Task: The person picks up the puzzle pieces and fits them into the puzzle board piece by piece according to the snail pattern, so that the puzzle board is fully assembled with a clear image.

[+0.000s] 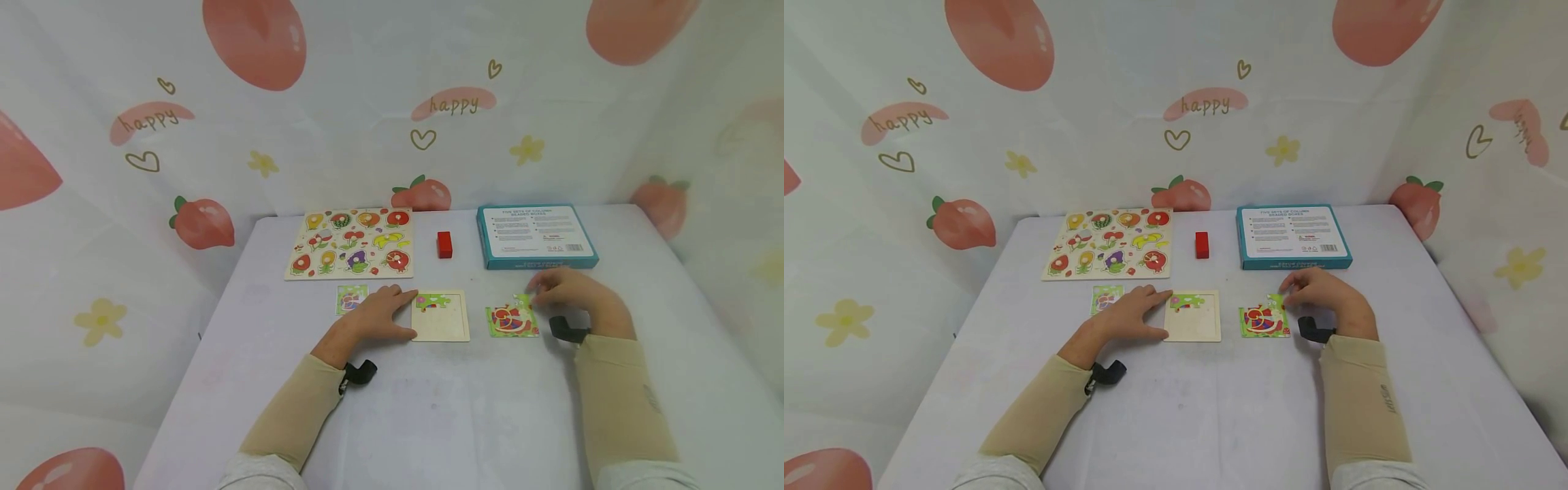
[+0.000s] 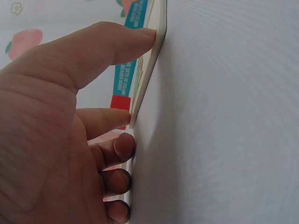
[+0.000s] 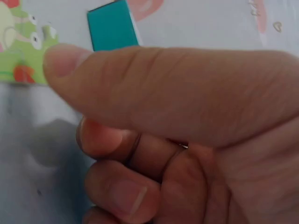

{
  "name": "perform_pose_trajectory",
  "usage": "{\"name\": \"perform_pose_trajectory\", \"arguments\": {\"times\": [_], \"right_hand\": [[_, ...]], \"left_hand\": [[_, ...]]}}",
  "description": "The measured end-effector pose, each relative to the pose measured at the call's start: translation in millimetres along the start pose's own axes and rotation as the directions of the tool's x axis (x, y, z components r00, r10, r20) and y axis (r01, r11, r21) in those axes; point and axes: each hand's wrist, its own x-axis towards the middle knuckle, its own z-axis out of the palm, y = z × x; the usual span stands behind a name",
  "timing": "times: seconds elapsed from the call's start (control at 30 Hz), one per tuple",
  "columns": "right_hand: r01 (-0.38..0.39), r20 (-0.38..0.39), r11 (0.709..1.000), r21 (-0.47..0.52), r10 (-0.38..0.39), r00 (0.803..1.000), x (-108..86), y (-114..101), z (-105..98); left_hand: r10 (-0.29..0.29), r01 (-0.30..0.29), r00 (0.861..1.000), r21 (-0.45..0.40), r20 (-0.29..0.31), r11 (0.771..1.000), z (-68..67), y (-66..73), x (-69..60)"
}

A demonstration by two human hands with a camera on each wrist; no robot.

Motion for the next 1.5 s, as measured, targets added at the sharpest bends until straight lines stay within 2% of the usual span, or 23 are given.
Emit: {"name": "perform_pose_trajectory", "arguments": {"times": [0.2, 0.5, 0.73, 1.17, 1.4, 1.5], "right_hand": [[0.017, 0.012, 1.0, -0.026, -0.017, 1.0, 5.3, -7, 8], [-0.06, -0.014, 0.994, -0.091, 0.059, 0.998, 8.6, -21, 15], [-0.066, -0.02, 0.991, -0.118, 0.064, 0.998, 5.1, -31, 15], [-0.062, -0.037, 0.995, -0.077, 0.059, 0.998, 2.6, -26, 9], [0.001, -0.1, 0.998, -0.06, -0.007, 0.995, -6.6, -25, -1], [0.006, -0.124, 1.0, -0.029, -0.01, 0.992, -12.2, -28, -6]], "left_hand": [[-0.001, 0.001, 1.0, 0.001, -0.001, 1.0, 0.1, -0.3, 0.1], [-0.005, 0.005, 1.0, 0.001, -0.002, 1.0, -0.1, 0.0, -0.2], [-0.012, 0.012, 1.0, 0.002, -0.004, 1.0, 0.7, -0.5, -0.2], [-0.013, 0.013, 1.0, 0.006, -0.007, 1.0, 2.6, -1.9, 1.4], [-0.018, 0.018, 1.0, 0.0, -0.004, 1.0, 3.2, -1.7, 1.0], [-0.02, 0.02, 1.0, 0.003, -0.004, 1.0, 2.8, -1.2, 1.1]]}}
